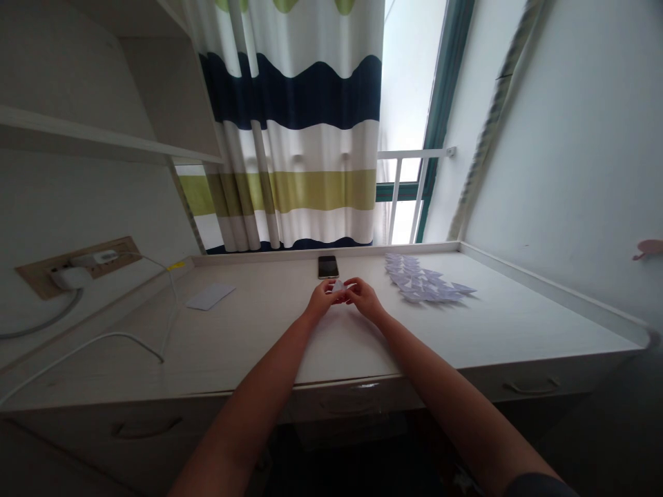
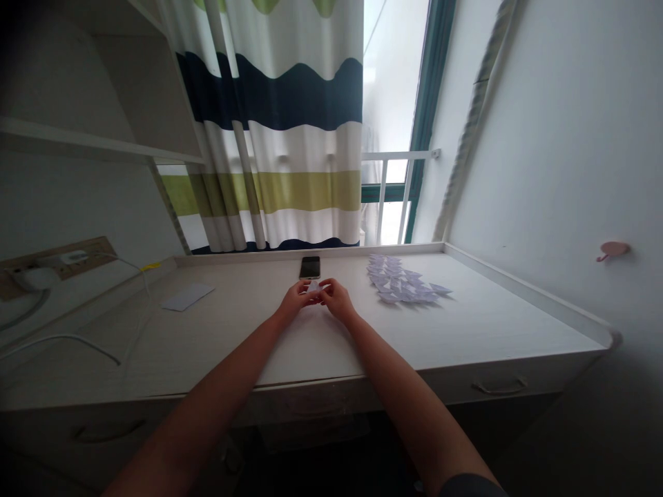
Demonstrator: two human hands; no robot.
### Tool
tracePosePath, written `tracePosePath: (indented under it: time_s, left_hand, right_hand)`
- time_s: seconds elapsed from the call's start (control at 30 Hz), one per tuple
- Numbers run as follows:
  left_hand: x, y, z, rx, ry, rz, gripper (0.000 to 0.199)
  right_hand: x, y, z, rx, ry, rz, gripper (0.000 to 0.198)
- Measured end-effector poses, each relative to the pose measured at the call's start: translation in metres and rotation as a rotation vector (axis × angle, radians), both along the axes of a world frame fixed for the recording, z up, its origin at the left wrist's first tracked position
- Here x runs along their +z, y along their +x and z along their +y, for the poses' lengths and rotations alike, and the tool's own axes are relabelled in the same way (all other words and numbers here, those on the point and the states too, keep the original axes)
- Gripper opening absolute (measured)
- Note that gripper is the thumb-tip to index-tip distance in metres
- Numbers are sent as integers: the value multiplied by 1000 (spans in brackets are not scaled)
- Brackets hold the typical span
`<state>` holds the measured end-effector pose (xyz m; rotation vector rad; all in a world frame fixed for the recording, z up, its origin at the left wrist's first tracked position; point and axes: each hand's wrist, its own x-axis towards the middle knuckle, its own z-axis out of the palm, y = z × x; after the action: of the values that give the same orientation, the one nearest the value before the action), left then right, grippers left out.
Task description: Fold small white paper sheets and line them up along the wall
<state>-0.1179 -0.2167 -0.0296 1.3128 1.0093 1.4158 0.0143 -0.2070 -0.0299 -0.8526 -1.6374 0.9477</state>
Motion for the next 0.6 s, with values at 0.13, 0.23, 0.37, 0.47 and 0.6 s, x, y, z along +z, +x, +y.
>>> tracePosePath:
  time_s: [0.13, 0.23, 0.37, 0.47, 0.6]
  left_hand:
    - [1, -2, 0, 36, 45, 58, 36]
    - [1, -4, 2, 66, 62, 83, 32]
    - [2, -5, 3, 83, 57, 101, 27]
    - [4, -5, 1, 85, 52, 85, 26]
    - [5, -4, -1, 59, 49, 36, 22]
  right_hand:
    - [1, 0, 1, 16, -42, 21, 15]
    - [2, 1, 1, -38, -30, -1, 20]
    - [3, 2, 1, -103, -31, -60, 15]
    - [3, 3, 2, -93, -51, -55, 14]
    - [1, 2, 4, -21, -58, 63, 21]
